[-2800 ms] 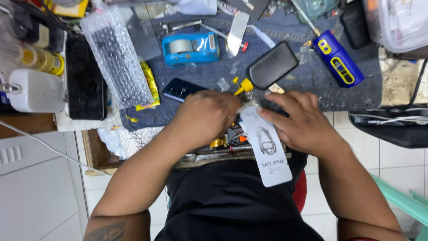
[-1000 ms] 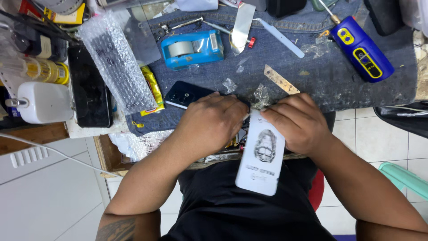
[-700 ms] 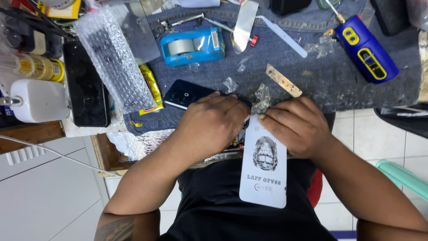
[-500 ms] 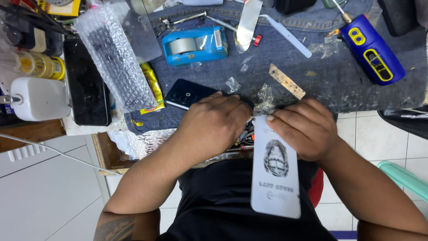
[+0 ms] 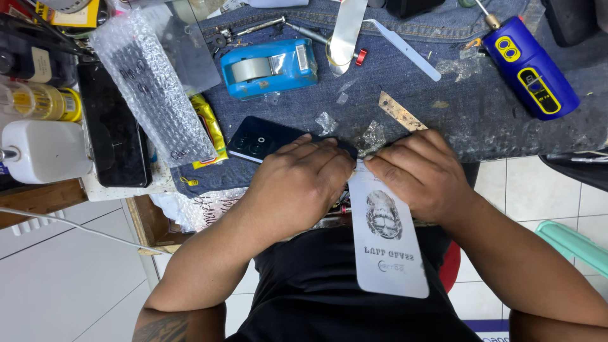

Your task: The person disassembles a mobile phone using a screwdriver and a plastic prying tool, removing the back panel and internal components at a cluttered repair bench.

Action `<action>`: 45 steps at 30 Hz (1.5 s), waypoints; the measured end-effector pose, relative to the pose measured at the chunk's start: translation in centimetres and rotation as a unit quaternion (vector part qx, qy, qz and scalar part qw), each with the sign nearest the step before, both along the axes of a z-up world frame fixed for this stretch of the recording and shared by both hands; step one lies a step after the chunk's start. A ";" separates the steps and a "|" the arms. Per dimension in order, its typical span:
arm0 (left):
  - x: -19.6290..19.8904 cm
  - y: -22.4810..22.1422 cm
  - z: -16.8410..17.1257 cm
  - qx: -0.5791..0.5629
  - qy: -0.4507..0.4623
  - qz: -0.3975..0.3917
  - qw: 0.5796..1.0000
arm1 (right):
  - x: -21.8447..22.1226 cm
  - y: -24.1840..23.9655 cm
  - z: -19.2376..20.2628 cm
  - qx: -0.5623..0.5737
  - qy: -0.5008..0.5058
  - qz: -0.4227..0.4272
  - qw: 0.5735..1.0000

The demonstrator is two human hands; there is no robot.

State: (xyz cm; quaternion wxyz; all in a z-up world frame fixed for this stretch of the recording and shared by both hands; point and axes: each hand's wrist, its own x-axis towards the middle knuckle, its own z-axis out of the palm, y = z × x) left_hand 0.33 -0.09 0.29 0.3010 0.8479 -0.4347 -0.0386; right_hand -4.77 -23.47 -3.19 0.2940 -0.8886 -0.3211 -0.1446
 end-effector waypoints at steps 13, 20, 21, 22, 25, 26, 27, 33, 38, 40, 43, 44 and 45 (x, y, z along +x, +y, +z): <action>-0.1 0.1 -0.1 -0.007 0.005 0.001 1.000 | 0.6 0.3 -0.7 -0.043 0.011 -0.021 0.999; -0.2 0.3 -0.3 -0.011 -0.003 0.000 1.000 | 0.6 0.4 -0.5 -0.047 0.016 -0.041 0.998; -0.3 0.3 -0.3 -0.014 -0.002 0.001 1.000 | 0.5 0.5 -0.5 -0.052 0.019 -0.042 0.998; -0.4 0.4 -0.4 -0.018 -0.002 0.003 1.000 | 0.5 0.6 -0.6 -0.057 0.020 -0.042 0.997; -0.5 0.4 -0.7 -0.021 -0.011 0.001 1.000 | 0.5 0.6 -0.7 -0.063 0.001 -0.043 0.997; -0.6 0.3 -0.8 -0.021 -0.016 -0.001 1.000 | 0.5 0.5 -0.7 -0.064 -0.009 -0.043 0.997; -0.6 0.5 -0.8 -0.019 -0.024 -0.001 1.000 | 0.6 0.5 -0.9 -0.067 -0.007 -0.043 0.997; -0.6 1.5 0.0 -0.106 -0.066 -0.044 0.991 | 0.4 -0.1 1.1 0.011 0.021 -0.025 0.999; -1.1 2.5 -0.4 -0.246 0.064 -0.042 0.966 | -0.8 -1.1 5.0 0.116 0.096 0.058 0.987; -0.2 3.0 -0.7 -0.308 0.179 -0.045 0.933 | -0.2 -0.9 6.0 0.113 0.100 0.060 0.987; 0.7 2.8 -1.4 -0.407 0.290 -0.021 0.866 | 1.0 -0.2 8.4 0.070 0.128 0.004 0.989; 0.7 2.4 -1.8 -0.440 0.321 -0.006 0.838 | 1.2 0.2 9.2 0.051 0.146 -0.024 0.988; 0.7 2.1 -2.2 -0.481 0.343 0.016 0.807 | 1.7 0.8 9.7 0.036 0.150 -0.028 0.988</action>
